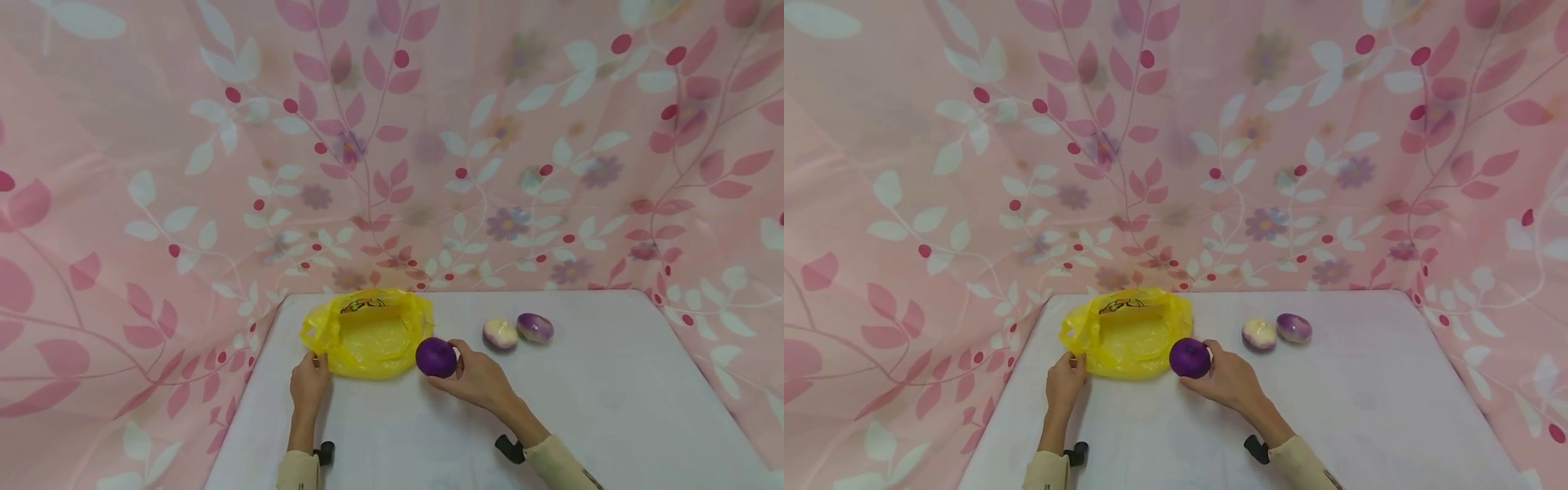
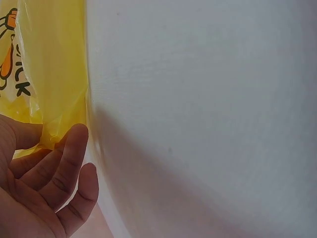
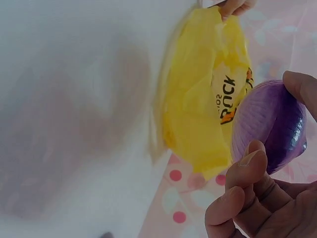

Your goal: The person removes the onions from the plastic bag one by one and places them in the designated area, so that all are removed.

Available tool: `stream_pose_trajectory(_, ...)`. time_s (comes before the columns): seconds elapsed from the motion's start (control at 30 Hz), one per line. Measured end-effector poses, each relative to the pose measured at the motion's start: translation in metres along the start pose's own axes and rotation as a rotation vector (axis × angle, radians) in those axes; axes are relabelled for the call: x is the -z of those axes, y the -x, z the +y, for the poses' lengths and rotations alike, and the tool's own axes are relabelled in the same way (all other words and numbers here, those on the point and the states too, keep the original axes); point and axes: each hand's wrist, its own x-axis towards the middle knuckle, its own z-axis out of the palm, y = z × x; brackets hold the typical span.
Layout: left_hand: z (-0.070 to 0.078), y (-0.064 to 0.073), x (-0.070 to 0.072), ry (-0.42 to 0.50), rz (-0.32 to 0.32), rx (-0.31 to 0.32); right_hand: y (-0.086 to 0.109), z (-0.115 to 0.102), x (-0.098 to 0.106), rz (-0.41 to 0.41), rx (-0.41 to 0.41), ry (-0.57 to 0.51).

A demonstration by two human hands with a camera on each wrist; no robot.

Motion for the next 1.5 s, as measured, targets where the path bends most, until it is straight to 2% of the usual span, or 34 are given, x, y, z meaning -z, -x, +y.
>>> stream_pose_trajectory(0.27, -0.001, 0.000, 0.000, 0.001, -0.017, 0.009, 0.007, 0.016, 0.015, 0.044, -0.037, 0.024)
stream_pose_trajectory(0.47, -0.001, 0.000, 0.001, 0.005, -0.029, 0.015, 0.013, 0.026, 0.021, 0.029, -0.100, 0.006)
stream_pose_trajectory(0.93, -0.002, 0.001, 0.002, -0.001, -0.006, 0.007, 0.026, 0.056, 0.038, 0.061, -0.112, 0.052)
stream_pose_trajectory(1.5, -0.001, 0.000, 0.001, -0.004, 0.019, -0.017, 0.033, 0.099, 0.063, 0.058, -0.209, 0.099)
